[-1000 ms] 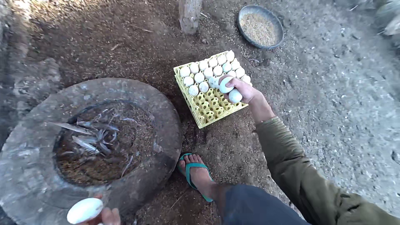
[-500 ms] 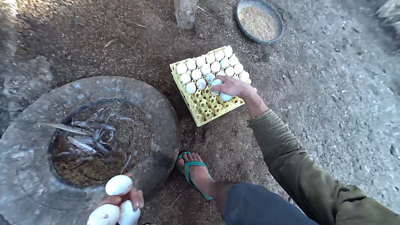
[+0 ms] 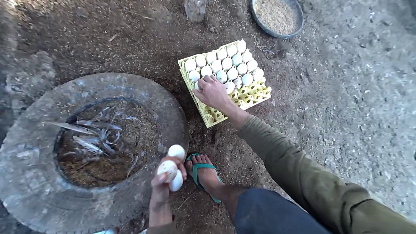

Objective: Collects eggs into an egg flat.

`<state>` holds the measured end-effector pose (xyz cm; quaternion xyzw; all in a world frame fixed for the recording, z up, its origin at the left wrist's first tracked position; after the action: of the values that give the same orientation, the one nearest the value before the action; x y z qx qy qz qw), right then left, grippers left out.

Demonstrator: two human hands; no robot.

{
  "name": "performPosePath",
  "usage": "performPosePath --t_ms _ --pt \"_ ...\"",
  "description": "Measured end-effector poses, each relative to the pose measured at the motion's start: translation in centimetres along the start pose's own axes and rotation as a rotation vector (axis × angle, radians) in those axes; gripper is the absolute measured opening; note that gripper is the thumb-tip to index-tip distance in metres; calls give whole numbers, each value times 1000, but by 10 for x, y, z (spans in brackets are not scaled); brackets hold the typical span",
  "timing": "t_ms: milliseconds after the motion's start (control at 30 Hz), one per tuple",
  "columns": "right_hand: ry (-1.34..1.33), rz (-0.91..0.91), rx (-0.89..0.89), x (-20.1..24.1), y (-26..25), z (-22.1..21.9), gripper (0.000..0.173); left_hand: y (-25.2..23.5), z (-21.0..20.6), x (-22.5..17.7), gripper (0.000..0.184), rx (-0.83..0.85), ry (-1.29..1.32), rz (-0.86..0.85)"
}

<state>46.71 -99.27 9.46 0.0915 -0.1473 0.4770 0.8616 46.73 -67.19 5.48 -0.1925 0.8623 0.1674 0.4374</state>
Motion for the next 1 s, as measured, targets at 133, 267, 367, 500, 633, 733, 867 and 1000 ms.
performPosePath --t_ms 133,267,367,500,633,733,867,1000 --pt "-348 -78 -104 -11 23 43 29 -58 -28 3 58 -46 -350 194" --pt "-459 -136 -356 -40 57 68 26 -132 -68 -12 45 139 -1038 286" --pt "-468 -207 -414 -58 75 67 25 -171 -96 -14 57 297 -1540 311" --pt "-501 -249 -452 -64 86 62 25 -194 -129 -14 67 498 -1941 408" --pt "-548 -281 -498 -72 95 60 24 -204 -143 -12 67 619 -2015 408" --pt "-591 -331 -556 -87 103 65 26 -210 -151 -17 62 548 -1956 260" --pt "-698 -416 -756 -109 114 77 24 -223 -172 -14 58 513 -2059 193" --pt "-770 -411 -857 -114 122 82 22 -237 -184 3 55 464 -2124 192"
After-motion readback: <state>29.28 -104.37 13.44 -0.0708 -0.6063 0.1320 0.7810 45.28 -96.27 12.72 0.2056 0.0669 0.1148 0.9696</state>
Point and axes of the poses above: each hand's wrist, its own y-axis away from the middle knuckle, its own z-axis out of the back of the hand, x = y × z, the point moved 5 cm from there along -y, towards the middle knuckle, and after that the axes turned 7 degrees about -y, right-handed, at the moved point
